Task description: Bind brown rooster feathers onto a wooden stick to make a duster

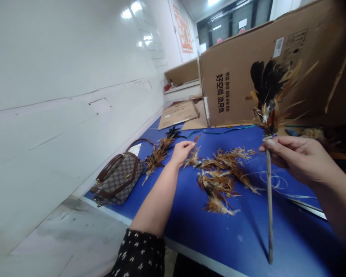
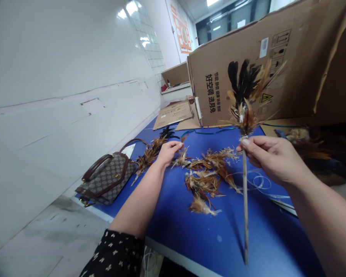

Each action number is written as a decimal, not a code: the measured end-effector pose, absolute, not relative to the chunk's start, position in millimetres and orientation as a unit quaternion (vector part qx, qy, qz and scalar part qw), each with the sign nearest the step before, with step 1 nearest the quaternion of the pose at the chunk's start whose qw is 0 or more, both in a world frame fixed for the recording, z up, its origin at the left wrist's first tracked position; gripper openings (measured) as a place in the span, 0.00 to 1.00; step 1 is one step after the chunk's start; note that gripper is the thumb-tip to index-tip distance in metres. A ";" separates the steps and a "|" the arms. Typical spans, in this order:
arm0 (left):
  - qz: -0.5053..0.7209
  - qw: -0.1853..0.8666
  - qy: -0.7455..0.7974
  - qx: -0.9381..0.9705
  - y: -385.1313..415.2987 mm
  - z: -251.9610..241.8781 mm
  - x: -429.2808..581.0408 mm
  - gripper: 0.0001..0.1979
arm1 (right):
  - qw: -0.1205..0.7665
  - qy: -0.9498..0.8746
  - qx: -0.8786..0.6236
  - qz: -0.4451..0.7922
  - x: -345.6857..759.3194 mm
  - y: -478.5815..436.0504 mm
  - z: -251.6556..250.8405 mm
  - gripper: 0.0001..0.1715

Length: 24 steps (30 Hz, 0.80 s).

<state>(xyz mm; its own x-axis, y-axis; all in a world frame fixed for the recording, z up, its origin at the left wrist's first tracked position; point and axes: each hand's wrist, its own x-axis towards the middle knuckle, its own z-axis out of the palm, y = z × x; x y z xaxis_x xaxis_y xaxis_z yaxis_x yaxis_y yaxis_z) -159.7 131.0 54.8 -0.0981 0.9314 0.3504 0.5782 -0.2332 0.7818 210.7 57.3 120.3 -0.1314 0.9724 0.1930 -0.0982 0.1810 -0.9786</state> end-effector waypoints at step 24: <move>0.148 -0.007 0.560 0.815 119.6 35.3 -119.1 0.07 | 0.488 -0.616 -0.394 0.476 210.0 54.6 123.0 0.30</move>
<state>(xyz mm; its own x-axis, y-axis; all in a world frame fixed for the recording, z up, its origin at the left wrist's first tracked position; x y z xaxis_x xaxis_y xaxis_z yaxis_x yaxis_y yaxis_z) -119.1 119.6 35.3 0.3297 0.9108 0.2486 0.9150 -0.3731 0.1536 210.0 54.6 123.0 -0.2131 0.9504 0.2266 0.0202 0.2362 -0.9715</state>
